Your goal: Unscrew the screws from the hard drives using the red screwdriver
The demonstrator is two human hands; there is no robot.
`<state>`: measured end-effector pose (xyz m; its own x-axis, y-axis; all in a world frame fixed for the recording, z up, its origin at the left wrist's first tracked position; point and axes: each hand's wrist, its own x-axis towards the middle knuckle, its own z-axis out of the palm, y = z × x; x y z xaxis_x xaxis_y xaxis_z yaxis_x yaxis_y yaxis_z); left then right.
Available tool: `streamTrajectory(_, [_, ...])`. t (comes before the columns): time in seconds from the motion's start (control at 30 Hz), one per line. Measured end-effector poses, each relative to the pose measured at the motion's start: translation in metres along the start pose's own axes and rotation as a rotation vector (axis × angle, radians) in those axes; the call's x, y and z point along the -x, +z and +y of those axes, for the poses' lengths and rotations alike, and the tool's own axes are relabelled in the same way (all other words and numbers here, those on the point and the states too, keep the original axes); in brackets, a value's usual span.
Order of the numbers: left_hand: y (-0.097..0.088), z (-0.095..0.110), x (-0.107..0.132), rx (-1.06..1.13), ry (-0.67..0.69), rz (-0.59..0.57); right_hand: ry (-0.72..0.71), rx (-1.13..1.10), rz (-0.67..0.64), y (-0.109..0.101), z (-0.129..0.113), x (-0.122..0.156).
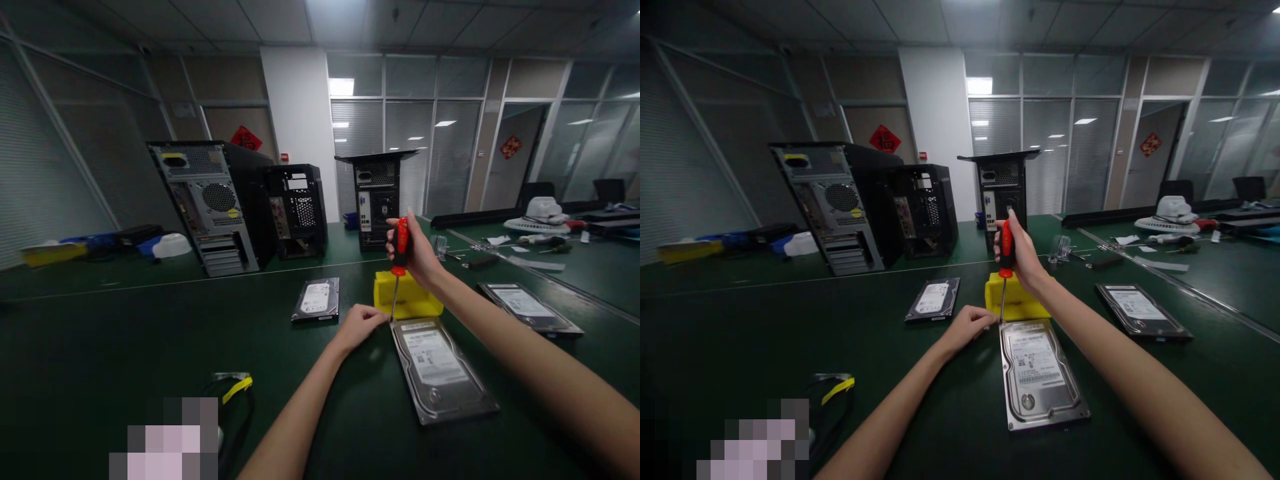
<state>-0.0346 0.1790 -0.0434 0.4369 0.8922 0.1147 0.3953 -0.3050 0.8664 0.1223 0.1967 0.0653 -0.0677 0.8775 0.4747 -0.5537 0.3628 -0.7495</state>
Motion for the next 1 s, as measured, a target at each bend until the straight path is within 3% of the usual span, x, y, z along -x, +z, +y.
streamTrajectory(0.13, [-0.001, 0.001, 0.001, -0.001, 0.002, 0.007, -0.07, 0.047, 0.056, 0.003, 0.009, -0.004])
streamTrajectory(0.33, [-0.002, 0.003, 0.002, 0.004, 0.001, 0.022, 0.048, -0.036, -0.063, 0.005, 0.009, -0.006])
streamTrajectory(0.53, [-0.003, 0.003, 0.001, 0.004, 0.003, 0.018, -0.049, 0.019, -0.007, 0.011, 0.011, -0.002])
streamTrajectory(0.77, [-0.004, 0.004, 0.001, -0.014, 0.0, 0.013, 0.029, -0.077, -0.116, 0.012, 0.009, 0.0])
streamTrajectory(1.0, [-0.004, 0.004, 0.0, 0.03, -0.046, 0.004, -0.054, 0.064, -0.008, 0.018, 0.011, 0.002])
